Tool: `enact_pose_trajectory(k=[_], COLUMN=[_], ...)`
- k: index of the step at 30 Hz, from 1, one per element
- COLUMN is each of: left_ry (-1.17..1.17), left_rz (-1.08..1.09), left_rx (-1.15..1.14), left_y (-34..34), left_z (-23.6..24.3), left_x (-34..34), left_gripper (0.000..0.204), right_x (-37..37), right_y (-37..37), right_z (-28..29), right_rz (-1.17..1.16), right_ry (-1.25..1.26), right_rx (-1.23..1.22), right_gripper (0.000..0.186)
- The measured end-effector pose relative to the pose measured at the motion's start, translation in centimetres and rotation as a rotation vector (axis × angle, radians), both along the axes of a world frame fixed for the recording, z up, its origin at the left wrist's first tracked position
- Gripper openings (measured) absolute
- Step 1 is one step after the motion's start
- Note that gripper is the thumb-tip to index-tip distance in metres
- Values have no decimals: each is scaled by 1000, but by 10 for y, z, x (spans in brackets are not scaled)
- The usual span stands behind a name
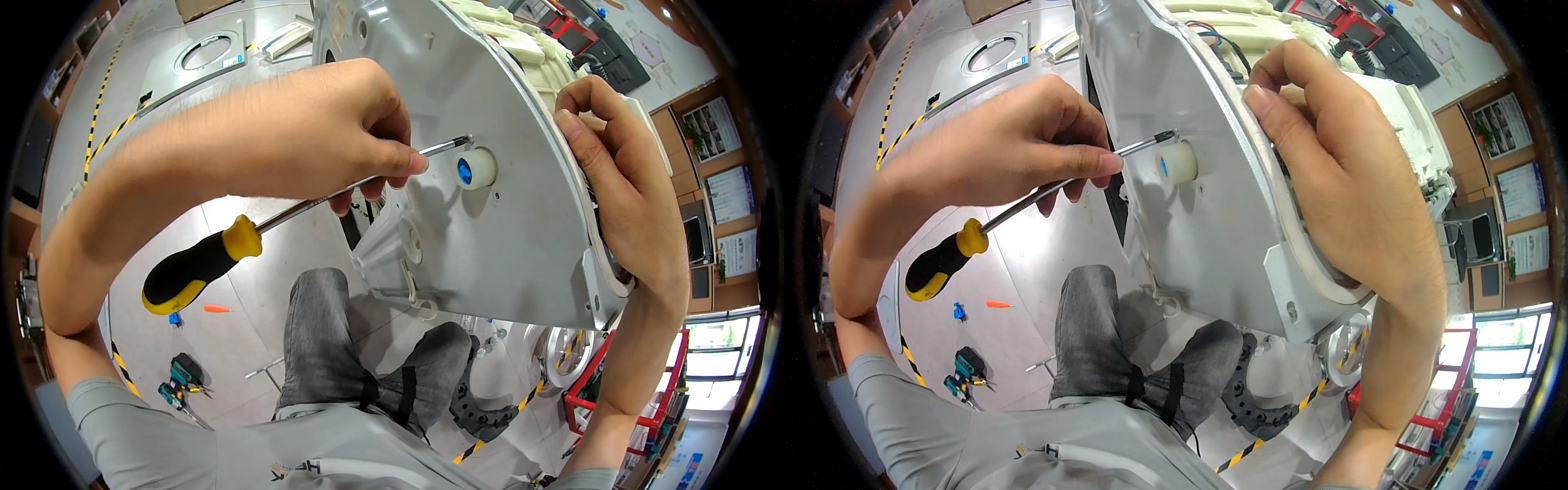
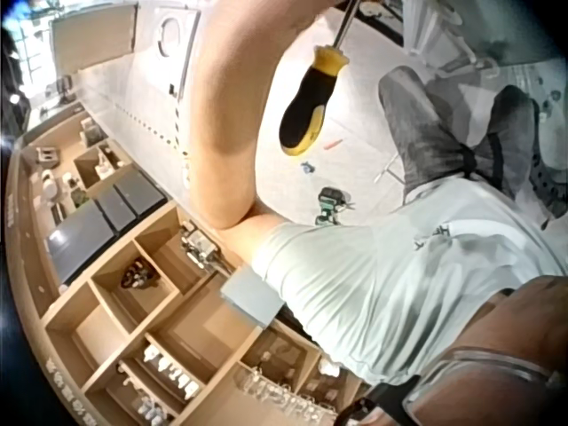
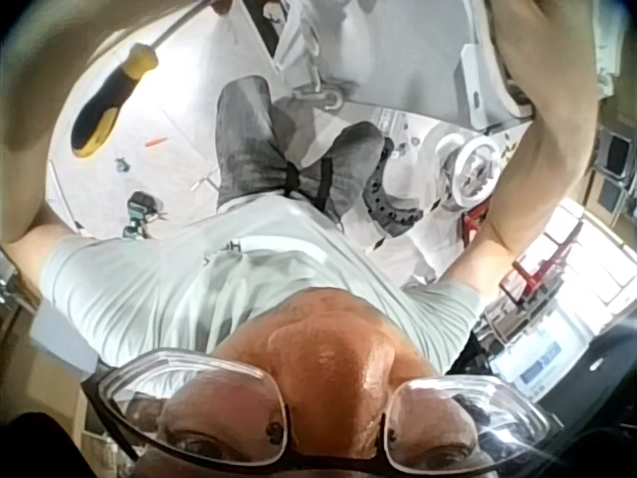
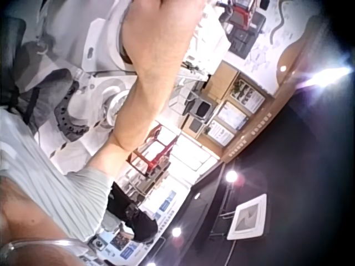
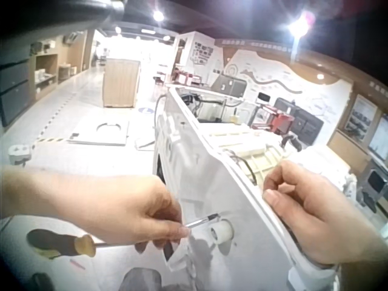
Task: The person uses a screwdriver to unscrew components from a washing machine panel, removes the screws, and then detaches a plastic component by hand.
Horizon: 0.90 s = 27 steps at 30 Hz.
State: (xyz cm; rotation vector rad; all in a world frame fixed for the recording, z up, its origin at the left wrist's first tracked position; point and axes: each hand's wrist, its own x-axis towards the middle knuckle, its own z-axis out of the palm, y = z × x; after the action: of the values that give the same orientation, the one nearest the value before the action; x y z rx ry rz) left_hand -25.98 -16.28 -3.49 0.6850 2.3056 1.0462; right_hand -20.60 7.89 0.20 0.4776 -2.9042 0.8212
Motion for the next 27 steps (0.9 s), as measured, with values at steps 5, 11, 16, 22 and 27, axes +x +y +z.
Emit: enact_pose_trajectory(k=[5,11,16,22,27], left_ry=[496,971,237,-49,-876], left_rz=[-115,-155,-7,185,641], left_rx=[-135,-176,-50,567,1317], left_y=[0,2,-25,-68,-46], left_z=[-5,-19,-6,-71,-179], left_x=[6,13,5,44,113], left_gripper=[26,25,28,32,30], right_x=[0,1,1,-2,35], right_y=[2,-1,2,10,-6], right_z=[-1,1,2,-3,7], right_rz=[3,-42,-45,-8,155], right_ry=[31,-1,-21,196,593], right_rx=[26,13,-19,-168,-55], right_gripper=[27,29,29,24,15])
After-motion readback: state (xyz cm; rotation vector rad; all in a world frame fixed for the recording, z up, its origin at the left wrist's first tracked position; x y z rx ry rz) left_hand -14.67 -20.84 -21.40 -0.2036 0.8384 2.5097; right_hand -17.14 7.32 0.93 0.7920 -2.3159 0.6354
